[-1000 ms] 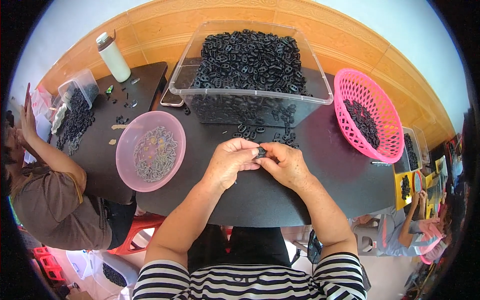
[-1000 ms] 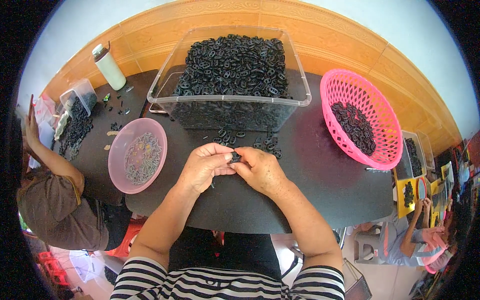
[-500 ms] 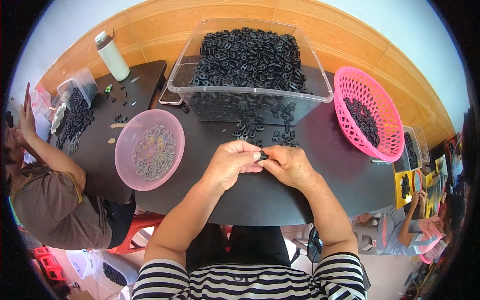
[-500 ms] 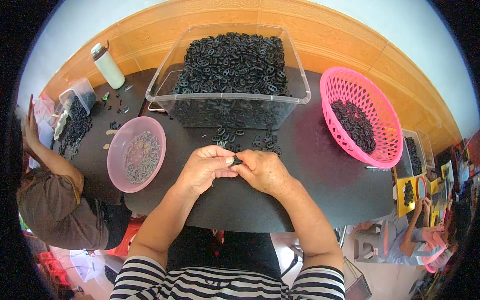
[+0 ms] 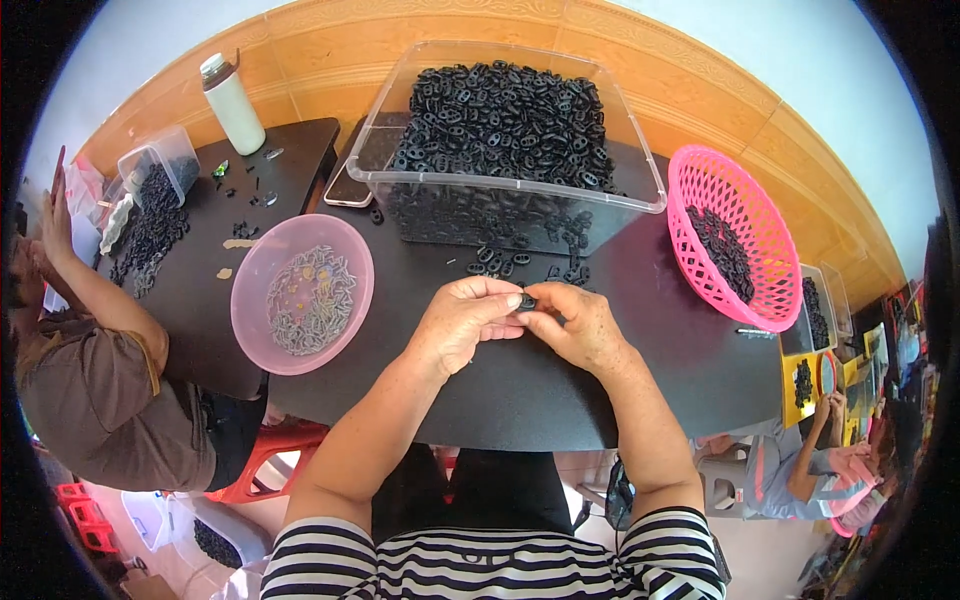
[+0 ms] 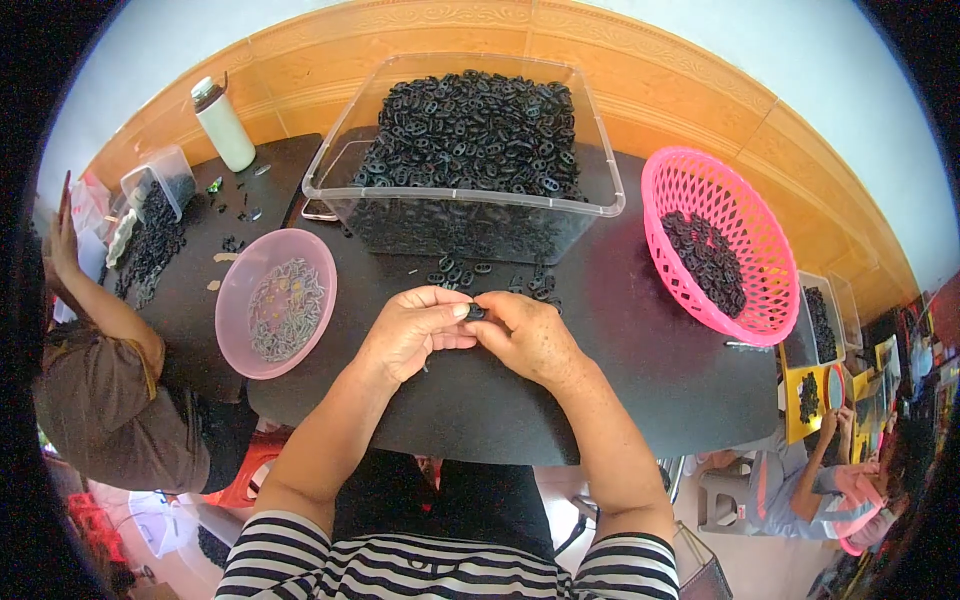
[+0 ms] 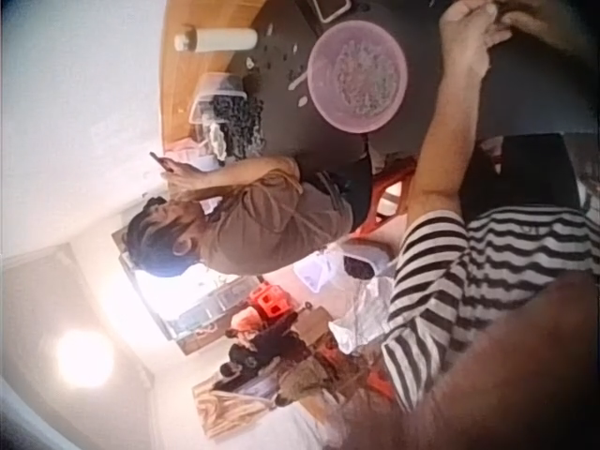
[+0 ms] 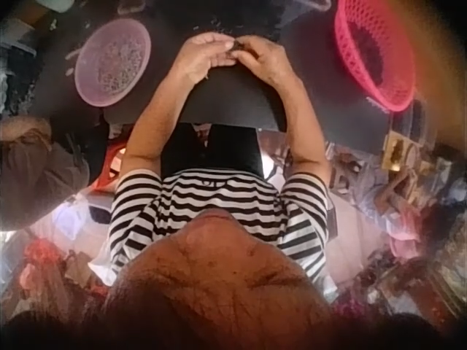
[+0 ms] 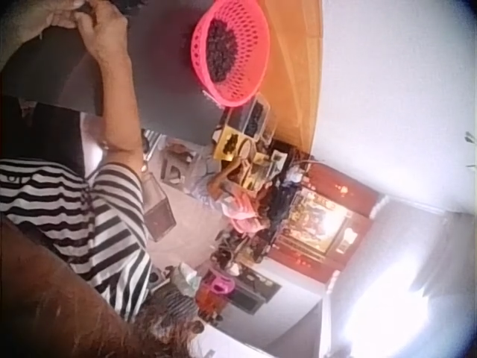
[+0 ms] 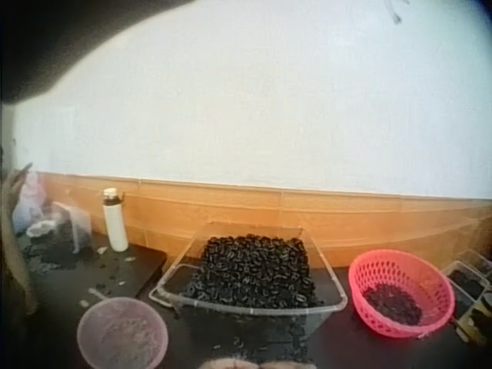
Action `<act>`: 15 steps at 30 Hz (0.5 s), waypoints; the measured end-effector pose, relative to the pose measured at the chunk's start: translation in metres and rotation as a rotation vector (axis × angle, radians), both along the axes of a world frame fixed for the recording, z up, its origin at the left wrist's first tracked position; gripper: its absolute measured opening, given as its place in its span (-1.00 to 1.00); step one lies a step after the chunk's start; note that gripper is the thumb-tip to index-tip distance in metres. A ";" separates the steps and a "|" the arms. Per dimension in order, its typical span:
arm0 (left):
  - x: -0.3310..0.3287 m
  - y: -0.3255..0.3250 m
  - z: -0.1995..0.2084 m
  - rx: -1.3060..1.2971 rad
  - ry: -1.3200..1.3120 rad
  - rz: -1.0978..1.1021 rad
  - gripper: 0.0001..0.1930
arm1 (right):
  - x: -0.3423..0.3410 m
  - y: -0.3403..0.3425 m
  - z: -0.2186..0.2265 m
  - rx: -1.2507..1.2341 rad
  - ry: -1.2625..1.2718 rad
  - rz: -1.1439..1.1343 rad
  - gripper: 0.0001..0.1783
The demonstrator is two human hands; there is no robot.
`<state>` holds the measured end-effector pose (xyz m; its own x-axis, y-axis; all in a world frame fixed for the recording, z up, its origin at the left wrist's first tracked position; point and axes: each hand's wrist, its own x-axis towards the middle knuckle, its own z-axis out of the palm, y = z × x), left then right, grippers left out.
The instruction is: The person assembles plastic cord locks by inserting small pins into plastic pieces by hand.
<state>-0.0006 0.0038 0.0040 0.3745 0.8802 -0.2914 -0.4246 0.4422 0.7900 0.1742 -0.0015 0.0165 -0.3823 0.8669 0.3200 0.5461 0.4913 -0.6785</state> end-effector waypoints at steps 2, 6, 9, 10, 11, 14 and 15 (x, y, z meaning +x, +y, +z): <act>0.000 0.000 0.003 0.002 -0.019 -0.023 -0.78 | 0.003 0.000 0.003 0.036 -0.015 -0.029 -0.70; -0.012 0.006 0.007 0.104 0.122 0.202 -0.77 | 0.039 -0.004 0.049 0.145 0.194 -0.489 -0.74; -0.019 0.011 0.007 0.180 0.124 0.270 -0.83 | 0.112 0.005 0.067 0.195 0.234 -0.745 -0.76; -0.020 0.012 0.008 0.178 0.118 0.269 -0.83 | 0.129 0.007 0.069 0.224 0.137 -0.785 -0.72; -0.020 0.012 0.008 0.212 0.170 0.272 -0.84 | 0.135 0.006 0.073 0.205 -0.024 -0.828 -0.71; -0.018 0.011 0.012 0.263 0.256 0.270 -0.87 | 0.137 0.000 0.069 0.224 -0.139 -0.830 -0.67; -0.016 0.010 0.012 0.273 0.323 0.242 -0.88 | 0.137 -0.001 0.064 0.256 -0.089 -0.791 -0.65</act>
